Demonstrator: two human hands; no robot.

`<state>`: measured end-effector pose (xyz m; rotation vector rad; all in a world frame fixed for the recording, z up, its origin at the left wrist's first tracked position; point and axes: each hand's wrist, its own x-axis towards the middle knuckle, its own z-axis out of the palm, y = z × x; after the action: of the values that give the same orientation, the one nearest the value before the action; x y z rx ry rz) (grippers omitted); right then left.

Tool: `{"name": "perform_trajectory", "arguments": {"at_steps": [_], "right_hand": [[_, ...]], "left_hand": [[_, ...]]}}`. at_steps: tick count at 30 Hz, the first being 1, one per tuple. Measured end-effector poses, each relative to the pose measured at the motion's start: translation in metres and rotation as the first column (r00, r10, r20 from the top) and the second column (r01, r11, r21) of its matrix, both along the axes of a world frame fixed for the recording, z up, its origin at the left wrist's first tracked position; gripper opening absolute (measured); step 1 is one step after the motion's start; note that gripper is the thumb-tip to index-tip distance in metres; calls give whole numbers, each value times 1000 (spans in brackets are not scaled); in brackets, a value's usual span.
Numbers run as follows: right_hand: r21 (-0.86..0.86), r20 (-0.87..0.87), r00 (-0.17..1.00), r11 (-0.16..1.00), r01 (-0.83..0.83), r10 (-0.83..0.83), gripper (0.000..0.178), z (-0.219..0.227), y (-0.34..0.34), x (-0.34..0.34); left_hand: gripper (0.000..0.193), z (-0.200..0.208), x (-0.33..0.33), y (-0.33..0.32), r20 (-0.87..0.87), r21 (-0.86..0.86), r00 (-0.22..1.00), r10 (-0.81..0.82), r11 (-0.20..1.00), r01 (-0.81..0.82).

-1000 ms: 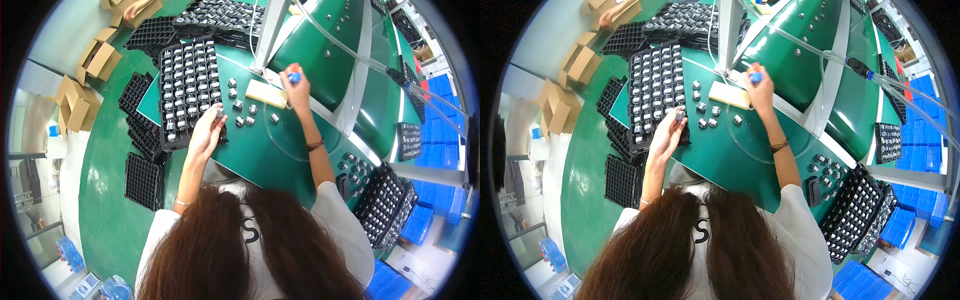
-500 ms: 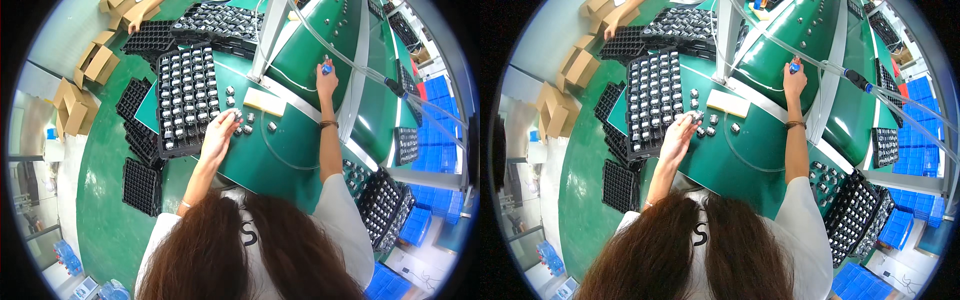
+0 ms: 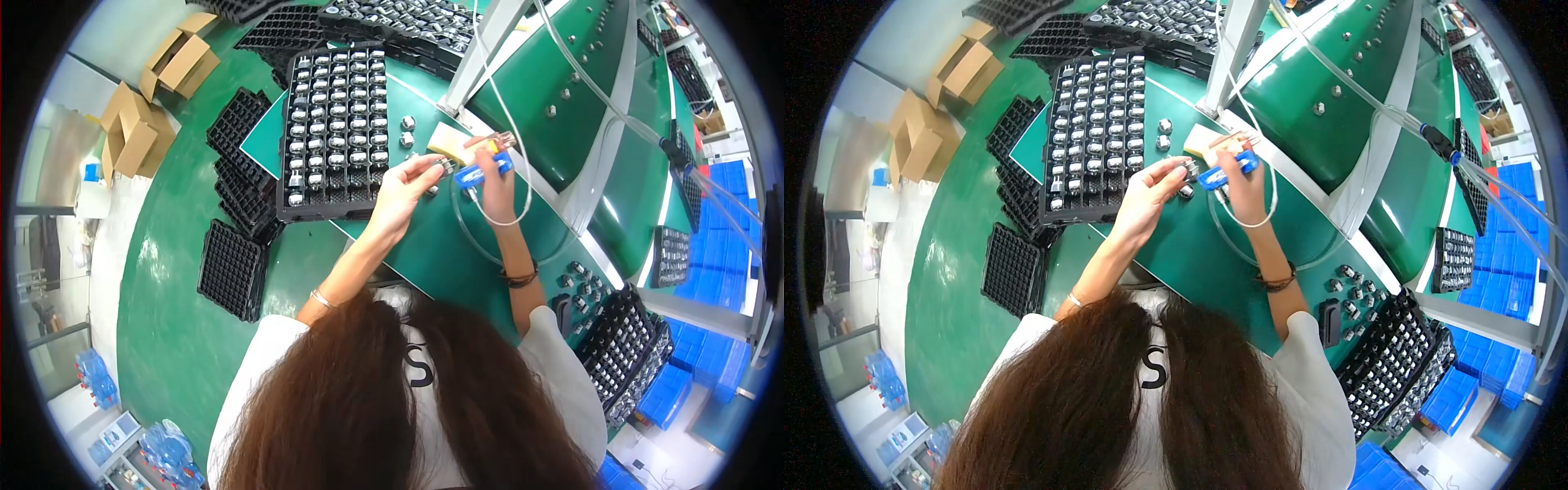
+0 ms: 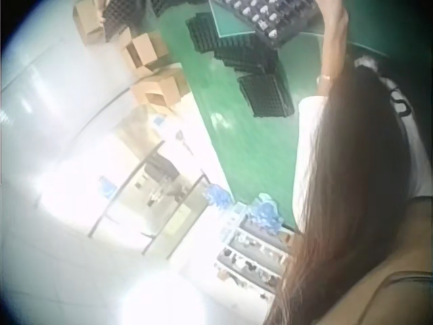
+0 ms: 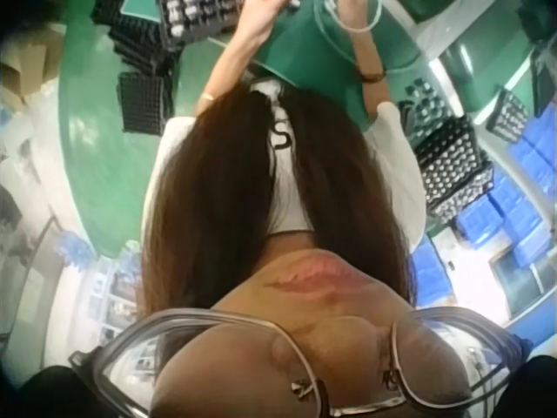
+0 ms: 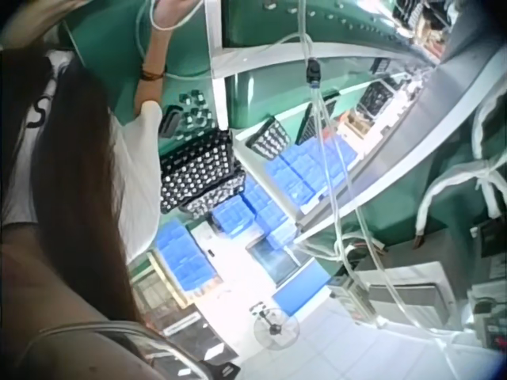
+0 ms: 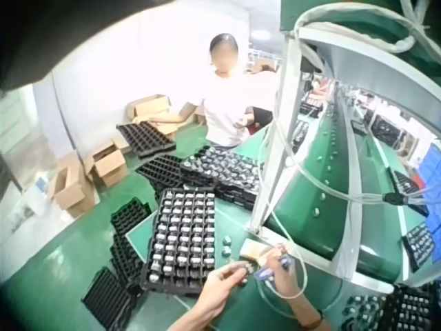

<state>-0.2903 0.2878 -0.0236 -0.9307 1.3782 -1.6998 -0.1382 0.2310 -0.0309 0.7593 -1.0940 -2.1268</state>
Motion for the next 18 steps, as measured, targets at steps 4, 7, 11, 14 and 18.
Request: {"name": "perform_trajectory", "arguments": {"at_steps": [4, 7, 11, 14, 18], "right_hand": [[-109, -10, 999, 994, -32, 32, 17, -1, -1, 14], [-111, 24, 999, 993, -37, 40, 17, -5, 2, 19], [-137, 18, 997, 988, -66, 69, 16, -7, -1, 25], [-75, -130, 991, 997, 1, -10, 11, -10, -7, 11], [60, -645, 749, 966, 251, -155, 20, -4, -16, -11]], "left_hand": [[31, -3, -2, 3, -12, 3, 1000, 8, 1000, -8], [31, 1, 0, 6, -18, -14, 1000, 14, 1000, -14], [35, -4, 8, 2, -16, -25, 1000, 3, 1000, -3], [35, -5, 15, -3, 71, -234, 987, 141, 965, -121], [28, -4, 56, -35, 381, -793, 772, 508, 609, -9]]}}
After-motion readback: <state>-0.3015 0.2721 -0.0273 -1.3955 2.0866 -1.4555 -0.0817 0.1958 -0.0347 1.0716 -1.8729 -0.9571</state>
